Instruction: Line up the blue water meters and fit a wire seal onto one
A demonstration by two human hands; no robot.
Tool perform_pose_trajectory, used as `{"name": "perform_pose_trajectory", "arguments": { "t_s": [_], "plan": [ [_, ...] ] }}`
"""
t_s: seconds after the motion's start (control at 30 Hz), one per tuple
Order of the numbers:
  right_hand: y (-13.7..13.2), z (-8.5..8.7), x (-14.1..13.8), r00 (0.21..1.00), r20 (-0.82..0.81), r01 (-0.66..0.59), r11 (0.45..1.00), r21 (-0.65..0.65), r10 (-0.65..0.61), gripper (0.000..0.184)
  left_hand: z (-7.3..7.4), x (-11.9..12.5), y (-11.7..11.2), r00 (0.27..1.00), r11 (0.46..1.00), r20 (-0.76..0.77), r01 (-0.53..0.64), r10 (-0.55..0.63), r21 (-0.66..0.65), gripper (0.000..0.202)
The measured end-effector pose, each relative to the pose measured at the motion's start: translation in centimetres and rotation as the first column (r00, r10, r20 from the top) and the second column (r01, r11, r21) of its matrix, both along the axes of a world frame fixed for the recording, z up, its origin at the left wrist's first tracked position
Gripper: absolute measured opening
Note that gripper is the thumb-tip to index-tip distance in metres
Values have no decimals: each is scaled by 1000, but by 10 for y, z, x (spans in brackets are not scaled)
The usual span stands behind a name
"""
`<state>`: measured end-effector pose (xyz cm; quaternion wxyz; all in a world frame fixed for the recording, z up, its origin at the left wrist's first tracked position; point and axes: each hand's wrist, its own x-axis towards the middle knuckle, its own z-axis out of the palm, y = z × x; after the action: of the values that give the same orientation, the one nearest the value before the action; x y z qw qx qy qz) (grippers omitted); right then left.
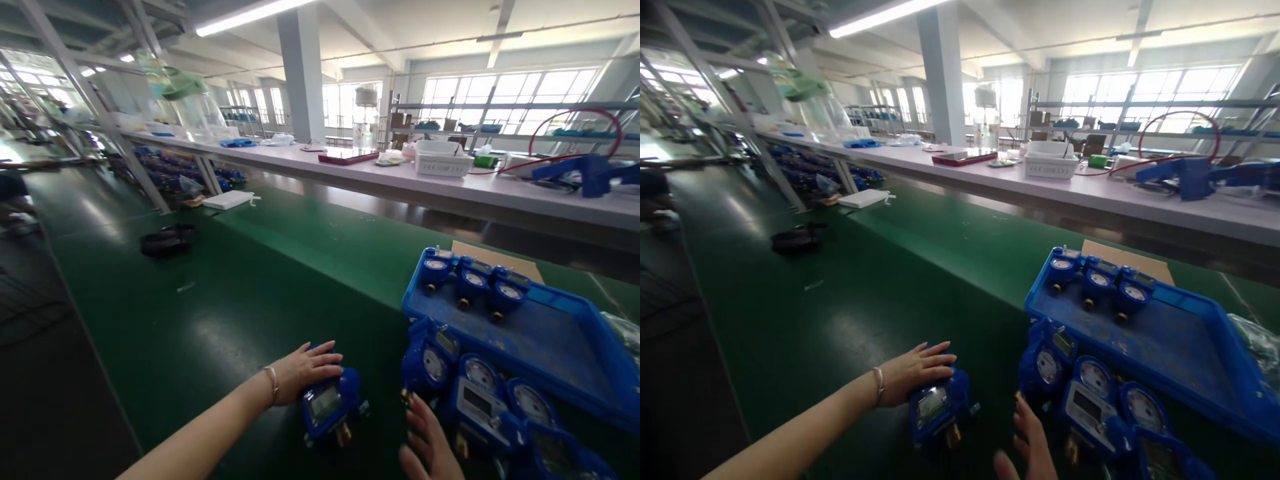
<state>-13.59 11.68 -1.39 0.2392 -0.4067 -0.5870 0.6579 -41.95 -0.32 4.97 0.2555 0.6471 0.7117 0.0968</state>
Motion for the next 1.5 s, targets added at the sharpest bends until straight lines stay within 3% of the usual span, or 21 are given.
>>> {"name": "perform_pose_trajectory", "arguments": {
  "t_s": [0.07,0.13,0.17,0.23,0.27,0.3,0.33,0.4,0.5,0.67,0.83,1.0,1.1,1.2,1.23,1.27,1.33,1.37,1.4,1.43,1.5],
  "plan": [
    [-4,-8,-47,976,-98,-202,976,-76,194,84,-2,-9,-5,995,995,-15,95,-95,-28,91],
    [-10,-14,-81,899,-260,-411,884,-220,353,87,-10,-13,-13,991,991,-44,129,-130,-20,87],
    [-15,-17,-92,865,-340,-467,840,-276,369,84,-16,-11,-20,994,996,-62,89,-88,10,81],
    [-29,-23,-104,863,-412,-448,821,-354,293,79,-35,5,-42,977,964,-18,-204,210,170,64],
    [-38,-26,-106,885,-401,-396,834,-386,234,77,-48,18,-54,862,808,112,-504,495,307,53],
    [-47,-29,-107,910,-378,-332,850,-409,173,76,-61,34,-65,611,502,348,-788,711,357,49],
    [-56,-32,-107,928,-353,-271,864,-425,117,76,-74,52,-74,509,394,422,-857,750,333,50],
    [-72,-36,-110,939,-343,-196,873,-446,36,76,-96,84,-84,355,273,631,-935,690,227,49],
    [-86,-36,-125,918,-397,-179,879,-441,-13,69,-113,96,-76,311,317,746,-938,589,141,75],
    [-77,-22,-176,914,-406,-169,898,-407,-12,54,-120,16,-46,558,478,594,-823,580,307,98],
    [-46,-19,-230,945,-326,-139,938,-319,30,50,-140,-54,-20,665,487,552,-746,503,455,107],
    [-18,-34,-258,961,-256,-159,969,-191,107,54,-151,-66,-5,736,478,475,-675,482,561,116],
    [-16,-36,-252,961,-213,-199,975,-95,175,59,-153,-62,-2,737,452,458,-670,496,589,112],
    [-19,-29,-216,968,-142,-196,977,79,205,66,-153,-60,-2,709,453,481,-702,515,549,106],
    [-18,-24,-196,978,-79,-170,962,212,190,69,-153,-60,-2,702,465,490,-710,516,529,104],
    [-15,-19,-174,988,32,-151,892,427,152,72,-153,-61,-3,699,478,500,-715,512,510,103],
    [1,-9,-125,974,216,-140,582,801,-63,68,-153,-64,-3,698,505,498,-716,514,482,102],
    [14,-4,-102,950,241,-135,437,889,-198,65,-153,-66,-2,698,511,488,-716,525,475,103],
    [30,1,-80,907,267,-146,350,925,-325,64,-153,-69,-1,695,512,472,-719,542,471,105],
    [46,5,-61,857,314,-184,326,927,-408,65,-153,-70,1,691,509,453,-722,564,468,107],
    [79,11,-35,772,491,-344,385,856,-403,71,-152,-72,6,680,499,414,-729,605,468,110]
  ]
}}
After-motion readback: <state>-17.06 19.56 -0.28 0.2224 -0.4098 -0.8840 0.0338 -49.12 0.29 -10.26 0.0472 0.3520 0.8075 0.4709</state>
